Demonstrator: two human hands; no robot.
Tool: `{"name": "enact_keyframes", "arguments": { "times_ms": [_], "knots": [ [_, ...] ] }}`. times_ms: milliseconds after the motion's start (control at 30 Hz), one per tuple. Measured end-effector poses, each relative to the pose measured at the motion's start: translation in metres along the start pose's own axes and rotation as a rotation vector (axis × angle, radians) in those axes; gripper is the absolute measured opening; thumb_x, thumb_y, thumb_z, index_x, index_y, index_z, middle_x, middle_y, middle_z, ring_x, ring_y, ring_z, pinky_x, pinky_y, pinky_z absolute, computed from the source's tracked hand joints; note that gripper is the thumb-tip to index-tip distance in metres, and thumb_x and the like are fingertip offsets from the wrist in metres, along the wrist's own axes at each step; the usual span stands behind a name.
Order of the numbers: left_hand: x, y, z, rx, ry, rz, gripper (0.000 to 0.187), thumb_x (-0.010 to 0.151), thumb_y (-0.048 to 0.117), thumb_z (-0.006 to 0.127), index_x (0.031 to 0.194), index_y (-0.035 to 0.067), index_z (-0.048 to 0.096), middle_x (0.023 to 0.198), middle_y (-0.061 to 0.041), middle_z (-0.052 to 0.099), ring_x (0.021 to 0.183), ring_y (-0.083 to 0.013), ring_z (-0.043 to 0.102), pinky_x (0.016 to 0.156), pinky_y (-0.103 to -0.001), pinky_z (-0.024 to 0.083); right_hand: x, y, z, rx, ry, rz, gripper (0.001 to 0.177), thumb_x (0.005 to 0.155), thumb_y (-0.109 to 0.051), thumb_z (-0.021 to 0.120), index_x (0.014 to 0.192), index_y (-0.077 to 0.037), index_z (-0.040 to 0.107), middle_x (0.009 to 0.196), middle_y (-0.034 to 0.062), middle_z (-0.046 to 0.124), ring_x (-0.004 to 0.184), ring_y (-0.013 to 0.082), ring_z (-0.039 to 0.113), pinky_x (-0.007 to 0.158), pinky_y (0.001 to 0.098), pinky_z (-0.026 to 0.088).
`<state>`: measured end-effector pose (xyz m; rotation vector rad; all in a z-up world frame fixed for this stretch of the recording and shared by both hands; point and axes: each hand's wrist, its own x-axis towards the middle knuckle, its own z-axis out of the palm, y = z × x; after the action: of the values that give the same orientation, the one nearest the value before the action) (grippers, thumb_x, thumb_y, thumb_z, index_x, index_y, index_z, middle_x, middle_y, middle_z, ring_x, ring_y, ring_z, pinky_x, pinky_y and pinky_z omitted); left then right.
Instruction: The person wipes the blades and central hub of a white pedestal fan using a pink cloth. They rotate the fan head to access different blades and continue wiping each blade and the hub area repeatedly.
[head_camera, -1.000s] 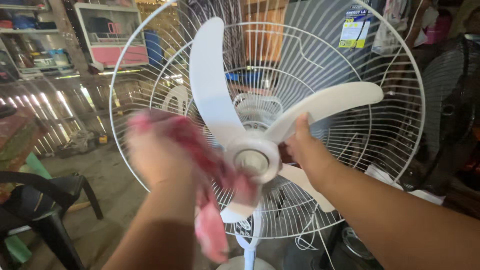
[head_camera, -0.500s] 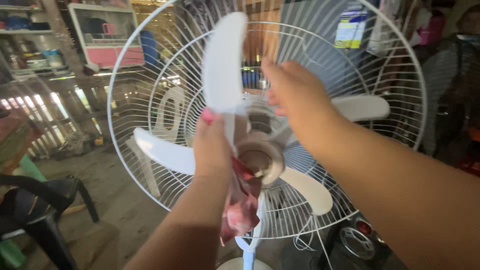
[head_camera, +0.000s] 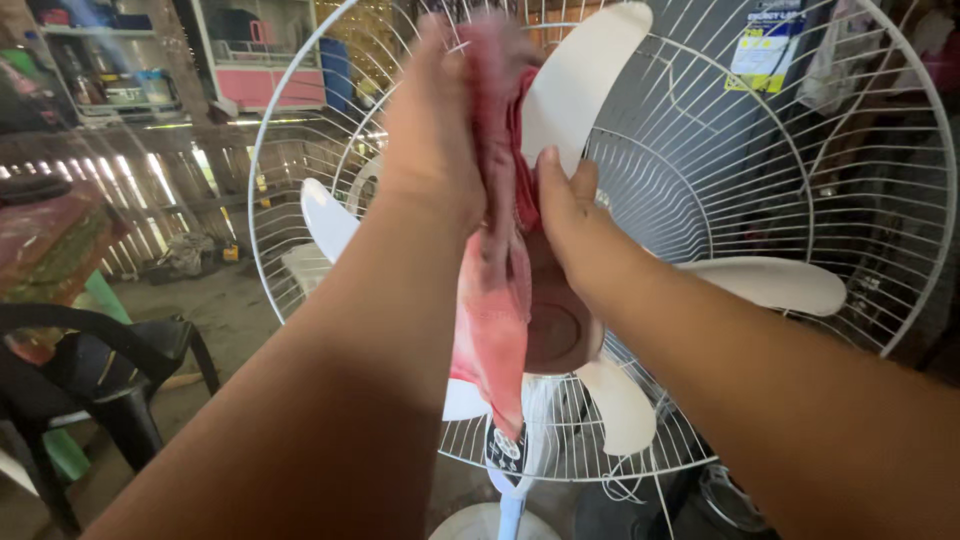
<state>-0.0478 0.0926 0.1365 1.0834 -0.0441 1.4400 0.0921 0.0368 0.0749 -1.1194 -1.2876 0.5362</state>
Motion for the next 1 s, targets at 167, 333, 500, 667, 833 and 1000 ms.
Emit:
{"name": "enact_keyframes", "arguments": {
  "times_ms": [167, 333, 500, 667, 833, 1000],
  "knots": [
    [-0.027, -0.025, 0.004, 0.333, 0.094, -0.328, 0.06, 0.1, 0.051, 0.043, 0.11, -0.001, 0.071, 0.106, -0.017, 0.075, 0.091, -0.025, 0.067, 0.088, -0.037, 0.053, 0.005, -0.005, -0.006, -0.309, 0.118, 0.192, 0.086, 0.09, -0.067, 0.048, 0.144, -0.004, 0.026, 0.124, 0.0226, 0.064, 0.11, 0.0335, 0.068, 0.093, 0.0418, 0.054],
    [-0.05, -0.053, -0.041, 0.768, 0.173, -0.369, 0.075, 0.106, 0.059, 0.037, 0.117, -0.006, 0.072, 0.098, -0.023, 0.063, 0.09, -0.0305, 0.056, 0.087, -0.043, 0.042, -0.003, 0.009, -0.025, -0.796, -0.131, -0.472, 0.081, 0.096, -0.061, 0.045, 0.154, -0.006, 0.029, 0.124, 0.025, 0.066, 0.105, 0.0358, 0.069, 0.09, 0.0427, 0.055],
    [-0.111, -0.041, -0.041, 1.966, -0.432, 0.589, 0.044, 0.109, 0.028, 0.035, 0.115, -0.001, 0.069, 0.103, -0.021, 0.07, 0.092, -0.044, 0.066, 0.079, -0.055, 0.047, -0.009, 0.009, -0.021, -0.403, -0.037, 0.007, 0.069, 0.095, -0.069, 0.048, 0.128, -0.009, 0.052, 0.112, 0.0174, 0.076, 0.108, 0.0299, 0.073, 0.092, 0.0422, 0.053],
    [-0.142, -0.028, -0.037, 1.896, -0.214, 0.426, 0.032, 0.093, 0.031, 0.053, 0.099, 0.004, 0.07, 0.095, -0.019, 0.072, 0.089, -0.0429, 0.067, 0.09, -0.053, 0.05, -0.009, 0.013, -0.013, -0.485, 0.069, 0.031, 0.069, 0.092, -0.064, 0.053, 0.141, -0.018, 0.034, 0.117, 0.0144, 0.072, 0.107, 0.0328, 0.068, 0.094, 0.0438, 0.048],
    [-0.082, -0.019, -0.042, 1.941, -0.62, 0.071, 0.028, 0.088, 0.03, 0.053, 0.09, 0.011, 0.074, 0.096, -0.013, 0.074, 0.097, -0.0353, 0.07, 0.087, -0.048, 0.054, 0.001, 0.003, -0.007, -0.287, 0.109, -0.099, 0.07, 0.089, -0.062, 0.056, 0.139, -0.016, 0.037, 0.115, 0.0176, 0.073, 0.104, 0.0316, 0.073, 0.087, 0.0441, 0.055],
    [-0.084, 0.002, -0.033, 1.955, -0.774, -0.206, 0.035, 0.083, 0.038, 0.057, 0.107, 0.021, 0.076, 0.103, -0.008, 0.074, 0.098, -0.0294, 0.07, 0.087, -0.045, 0.054, -0.011, -0.007, -0.013, -0.352, 0.095, 0.087, 0.066, 0.091, -0.06, 0.053, 0.139, -0.018, 0.037, 0.115, 0.0197, 0.071, 0.101, 0.0342, 0.073, 0.084, 0.0467, 0.057]
  ]
}}
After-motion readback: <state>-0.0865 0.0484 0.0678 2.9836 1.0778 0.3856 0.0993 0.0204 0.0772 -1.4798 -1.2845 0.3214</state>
